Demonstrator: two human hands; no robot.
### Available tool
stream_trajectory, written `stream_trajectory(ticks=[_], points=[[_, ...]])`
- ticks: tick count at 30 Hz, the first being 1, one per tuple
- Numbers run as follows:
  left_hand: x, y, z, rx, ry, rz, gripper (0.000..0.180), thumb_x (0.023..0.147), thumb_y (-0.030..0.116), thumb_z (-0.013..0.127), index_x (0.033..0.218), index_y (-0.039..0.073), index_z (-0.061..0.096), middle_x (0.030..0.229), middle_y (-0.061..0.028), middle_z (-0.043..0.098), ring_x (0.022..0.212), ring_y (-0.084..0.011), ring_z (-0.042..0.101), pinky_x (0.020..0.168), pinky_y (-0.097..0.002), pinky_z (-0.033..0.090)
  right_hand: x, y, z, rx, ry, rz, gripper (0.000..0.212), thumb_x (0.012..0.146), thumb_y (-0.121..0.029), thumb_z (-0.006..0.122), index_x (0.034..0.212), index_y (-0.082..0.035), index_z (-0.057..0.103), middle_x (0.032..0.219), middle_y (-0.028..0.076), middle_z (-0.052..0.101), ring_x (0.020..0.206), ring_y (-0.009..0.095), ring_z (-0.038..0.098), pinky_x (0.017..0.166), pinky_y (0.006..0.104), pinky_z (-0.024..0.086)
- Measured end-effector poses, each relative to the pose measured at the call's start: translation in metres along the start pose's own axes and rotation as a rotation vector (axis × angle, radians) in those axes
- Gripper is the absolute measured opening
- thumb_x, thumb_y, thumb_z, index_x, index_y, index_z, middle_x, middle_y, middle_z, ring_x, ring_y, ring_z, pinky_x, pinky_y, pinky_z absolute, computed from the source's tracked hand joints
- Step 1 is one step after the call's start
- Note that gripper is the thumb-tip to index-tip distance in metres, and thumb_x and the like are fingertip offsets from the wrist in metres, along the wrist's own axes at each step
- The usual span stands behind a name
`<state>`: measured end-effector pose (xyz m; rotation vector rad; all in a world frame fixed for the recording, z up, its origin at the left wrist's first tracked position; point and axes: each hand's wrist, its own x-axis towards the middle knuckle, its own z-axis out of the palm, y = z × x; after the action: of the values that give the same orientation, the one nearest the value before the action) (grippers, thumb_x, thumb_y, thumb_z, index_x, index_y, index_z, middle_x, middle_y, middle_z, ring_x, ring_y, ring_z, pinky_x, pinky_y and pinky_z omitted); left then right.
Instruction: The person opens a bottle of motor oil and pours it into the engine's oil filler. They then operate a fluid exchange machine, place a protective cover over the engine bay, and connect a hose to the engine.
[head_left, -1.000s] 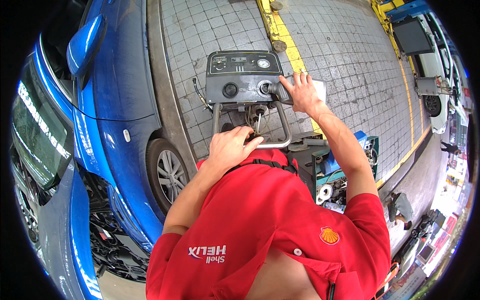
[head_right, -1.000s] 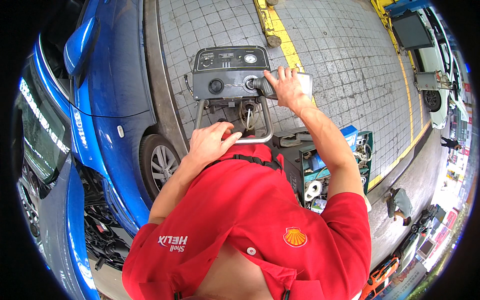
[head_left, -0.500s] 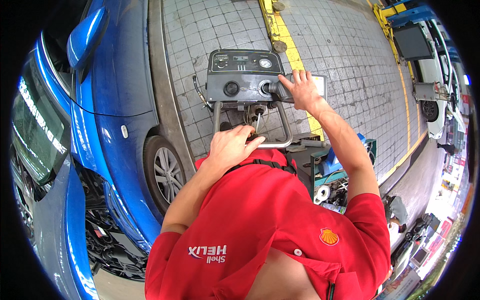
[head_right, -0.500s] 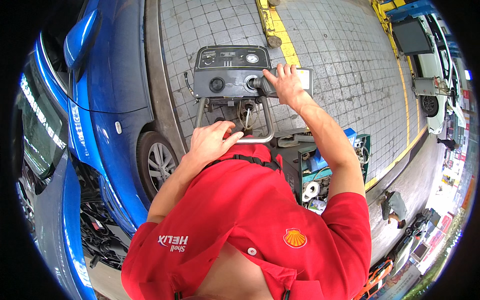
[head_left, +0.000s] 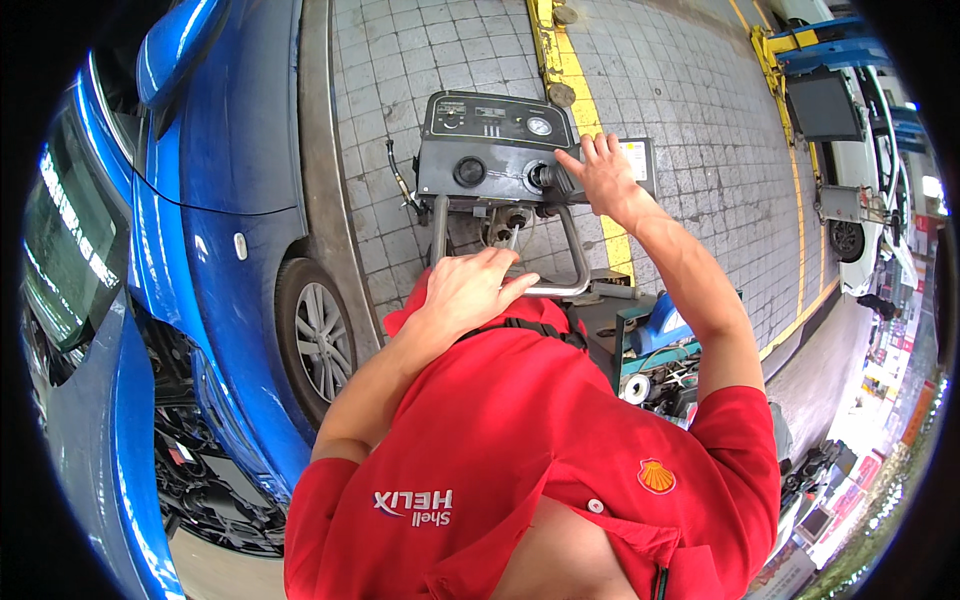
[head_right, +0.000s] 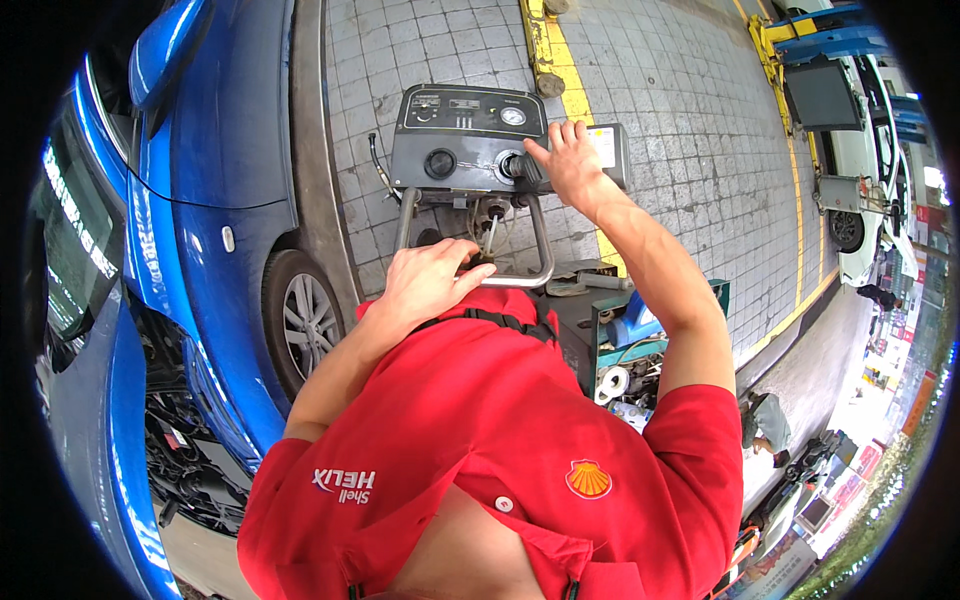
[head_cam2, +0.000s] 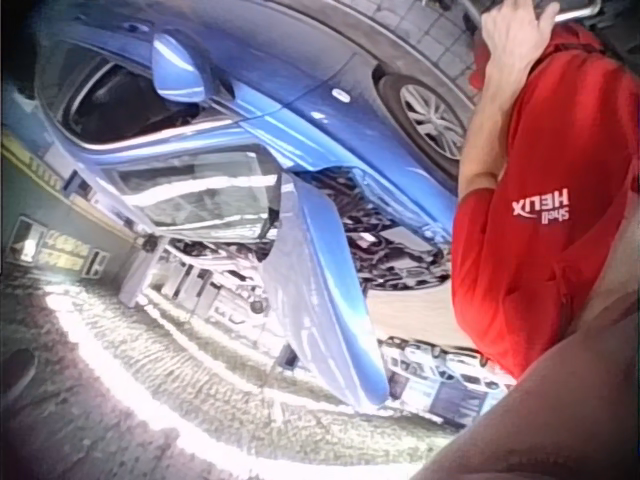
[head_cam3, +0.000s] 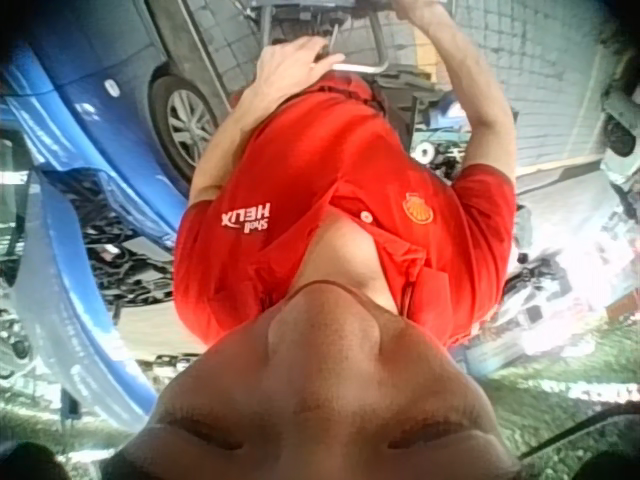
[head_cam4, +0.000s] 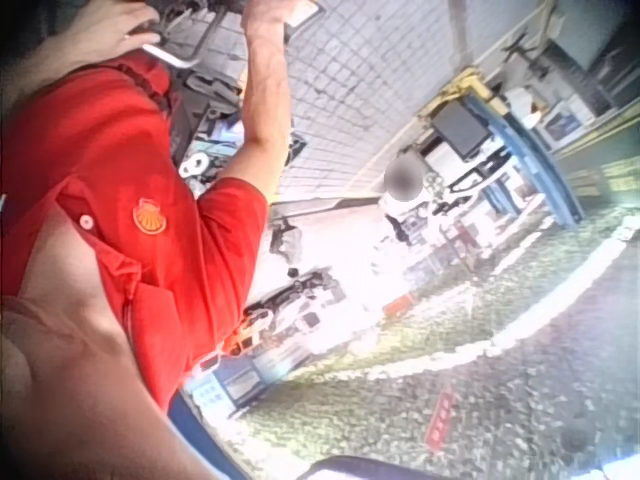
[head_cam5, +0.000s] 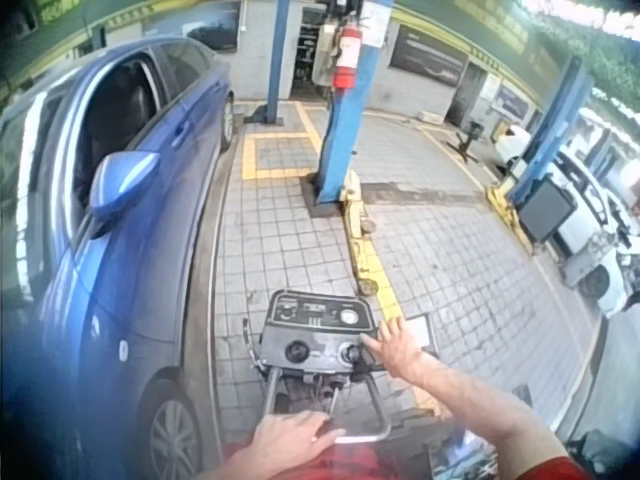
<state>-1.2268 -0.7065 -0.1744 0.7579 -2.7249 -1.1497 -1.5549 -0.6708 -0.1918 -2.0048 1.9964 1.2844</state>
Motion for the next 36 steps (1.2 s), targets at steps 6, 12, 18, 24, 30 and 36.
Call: stream_trajectory(ticks=[6,12,18,24,30,36], points=[[-0.001,-0.006,0.004,0.0,-0.003,0.047,0.05,0.107,0.058,0.074,0.116,0.01,0.08,0.1,-0.0092,0.082,0.087,-0.035,0.081,0.074,-0.0508,0.064,0.007,-0.001,-0.022,-0.054,-0.046,-0.028,0.082,0.108,-0.029,0.069,0.183,-0.033,0.035,0.172,0.025,0.049,0.16,0.048,0.044,0.133,0.0621,0.028],[-0.004,-0.009,0.001,-0.051,0.015,0.136,0.059,0.105,0.064,0.074,0.115,0.006,0.079,0.096,-0.0112,0.081,0.085,-0.036,0.081,0.072,-0.0521,0.063,0.007,0.001,-0.049,-0.103,-0.118,-0.056,0.081,0.109,-0.031,0.07,0.183,-0.033,0.036,0.172,0.024,0.049,0.161,0.047,0.043,0.133,0.0617,0.028],[-0.003,-0.017,-0.002,-0.044,-0.06,0.202,0.062,0.104,0.066,0.073,0.11,0.005,0.076,0.095,-0.0133,0.081,0.085,-0.0371,0.081,0.071,-0.0526,0.063,0.017,-0.004,-0.069,-0.152,-0.126,-0.047,0.126,0.08,-0.044,0.102,0.184,-0.034,0.033,0.174,0.021,0.049,0.16,0.042,0.046,0.132,0.0548,0.033],[-0.001,-0.021,-0.003,-0.043,-0.157,0.238,0.06,0.106,0.064,0.072,0.103,0.005,0.074,0.093,-0.0125,0.08,0.085,-0.0365,0.081,0.072,-0.0518,0.064,0.023,-0.001,-0.082,-0.187,-0.173,-0.065,0.126,0.076,-0.042,0.105,0.182,-0.034,0.038,0.17,0.02,0.053,0.159,0.041,0.047,0.132,0.0545,0.034],[-0.002,-0.026,0.001,-0.048,-0.166,0.304,0.056,0.108,0.061,0.071,0.102,0.005,0.073,0.09,-0.0123,0.078,0.085,-0.0357,0.082,0.073,-0.0508,0.065,0.027,0.001,-0.1,-0.194,-0.204,-0.062,0.122,0.078,-0.039,0.104,0.182,-0.034,0.039,0.17,0.022,0.054,0.159,0.042,0.048,0.133,0.0565,0.033],[-0.001,-0.029,0.001,-0.096,-0.158,0.342,0.053,0.107,0.058,0.073,0.108,0.005,0.073,0.098,-0.0127,0.078,0.094,-0.0354,0.082,0.078,-0.0504,0.065,0.031,-0.005,-0.105,-0.188,-0.226,-0.057,0.123,0.076,-0.037,0.104,0.181,-0.033,0.041,0.173,0.024,0.052,0.162,0.043,0.046,0.134,0.0573,0.032]])
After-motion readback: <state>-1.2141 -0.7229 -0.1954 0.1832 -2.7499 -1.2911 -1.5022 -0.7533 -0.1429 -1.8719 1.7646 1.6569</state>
